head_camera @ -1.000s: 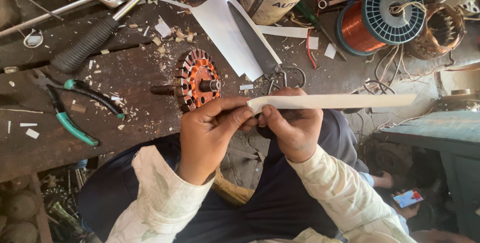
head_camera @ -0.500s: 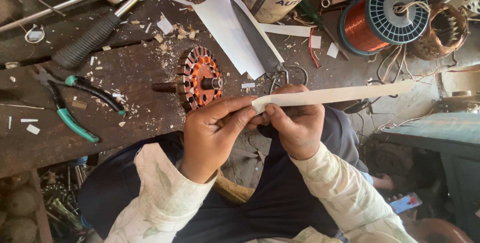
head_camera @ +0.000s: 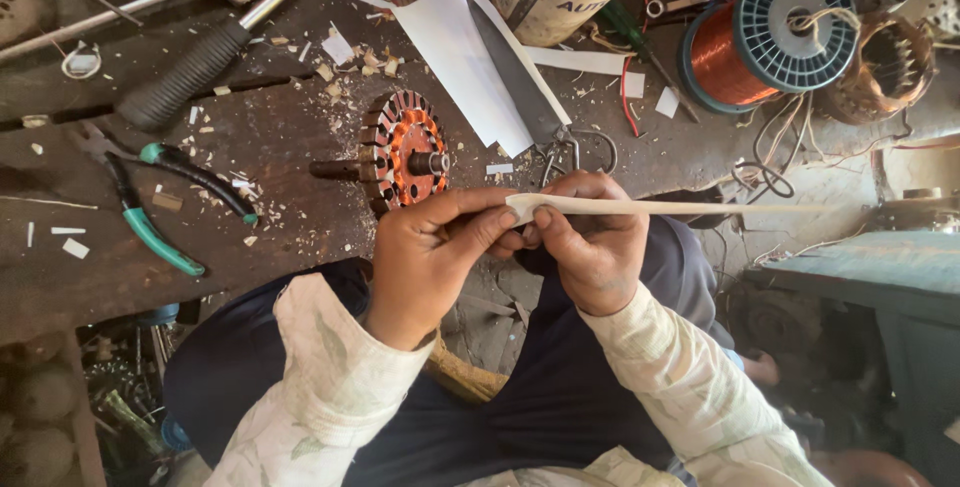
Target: The person cuts small rectangular pieces from a white insulating sheet using scissors and inserts them into the slots of a copper-wound motor stator. The person repeats this process, cutting and placing multiple insulating pieces into the stator slots.
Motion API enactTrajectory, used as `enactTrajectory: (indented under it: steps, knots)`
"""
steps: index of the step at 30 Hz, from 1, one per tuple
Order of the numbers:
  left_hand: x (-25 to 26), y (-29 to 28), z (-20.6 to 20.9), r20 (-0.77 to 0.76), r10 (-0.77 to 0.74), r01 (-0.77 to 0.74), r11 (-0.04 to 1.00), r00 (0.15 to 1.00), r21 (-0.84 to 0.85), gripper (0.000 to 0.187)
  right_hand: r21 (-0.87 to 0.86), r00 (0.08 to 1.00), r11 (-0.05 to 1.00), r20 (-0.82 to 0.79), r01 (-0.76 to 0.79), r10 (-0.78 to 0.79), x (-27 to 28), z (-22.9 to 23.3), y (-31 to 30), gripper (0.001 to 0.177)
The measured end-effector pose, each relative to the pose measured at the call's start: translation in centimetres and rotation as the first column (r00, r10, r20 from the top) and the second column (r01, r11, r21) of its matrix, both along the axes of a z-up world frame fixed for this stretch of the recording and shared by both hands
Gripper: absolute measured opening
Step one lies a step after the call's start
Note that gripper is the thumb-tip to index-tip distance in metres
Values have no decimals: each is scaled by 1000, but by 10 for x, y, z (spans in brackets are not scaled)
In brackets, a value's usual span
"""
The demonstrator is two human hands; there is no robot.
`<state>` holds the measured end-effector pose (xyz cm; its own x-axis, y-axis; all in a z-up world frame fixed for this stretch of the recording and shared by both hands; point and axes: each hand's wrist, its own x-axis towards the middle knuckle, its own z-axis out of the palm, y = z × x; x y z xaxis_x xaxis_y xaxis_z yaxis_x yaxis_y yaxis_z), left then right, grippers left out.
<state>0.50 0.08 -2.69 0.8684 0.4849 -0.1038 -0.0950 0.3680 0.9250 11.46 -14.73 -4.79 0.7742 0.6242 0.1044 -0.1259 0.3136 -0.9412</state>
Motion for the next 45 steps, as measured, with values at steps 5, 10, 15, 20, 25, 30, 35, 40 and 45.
enactTrajectory:
  steps: [5,10,15,20,25,30,35,40,45]
  knots:
    - [6,2,3,-18,-11,10,1000,1000,-26,19,-45,999,999,44,23,-21,4,-3,1,10]
    - [6,-3,0,14,4,-3,995,1000,-98,16,11,997,1000,-71,28,-27,4,-9,3,12]
    - [7,-7,0,66,27,-19,994,997,-108,16,-9,992,1000,-127,-1,0,5,-8,5,16]
    - [1,-6,6,64,91,-94,994,994,47,13,56,988,990,-80,-127,131,11,-5,2,16]
    - [-8,17,18,62,213,-210,976,975,-57,14,-421,845,895,524,147,108,32,1,2,32]
    - [-16,42,31,130,332,-331,943,934,-30,14,-527,511,625,829,576,227,45,-4,2,40]
    - [-17,55,38,131,372,-379,925,919,31,13,-632,523,529,772,566,362,44,-19,2,51]
    - [-14,61,36,155,387,-393,919,909,7,13,-671,617,524,724,525,310,43,-13,4,66]
    - [-6,67,33,162,414,-418,908,896,-14,12,-529,984,846,175,67,32,48,-5,-20,76]
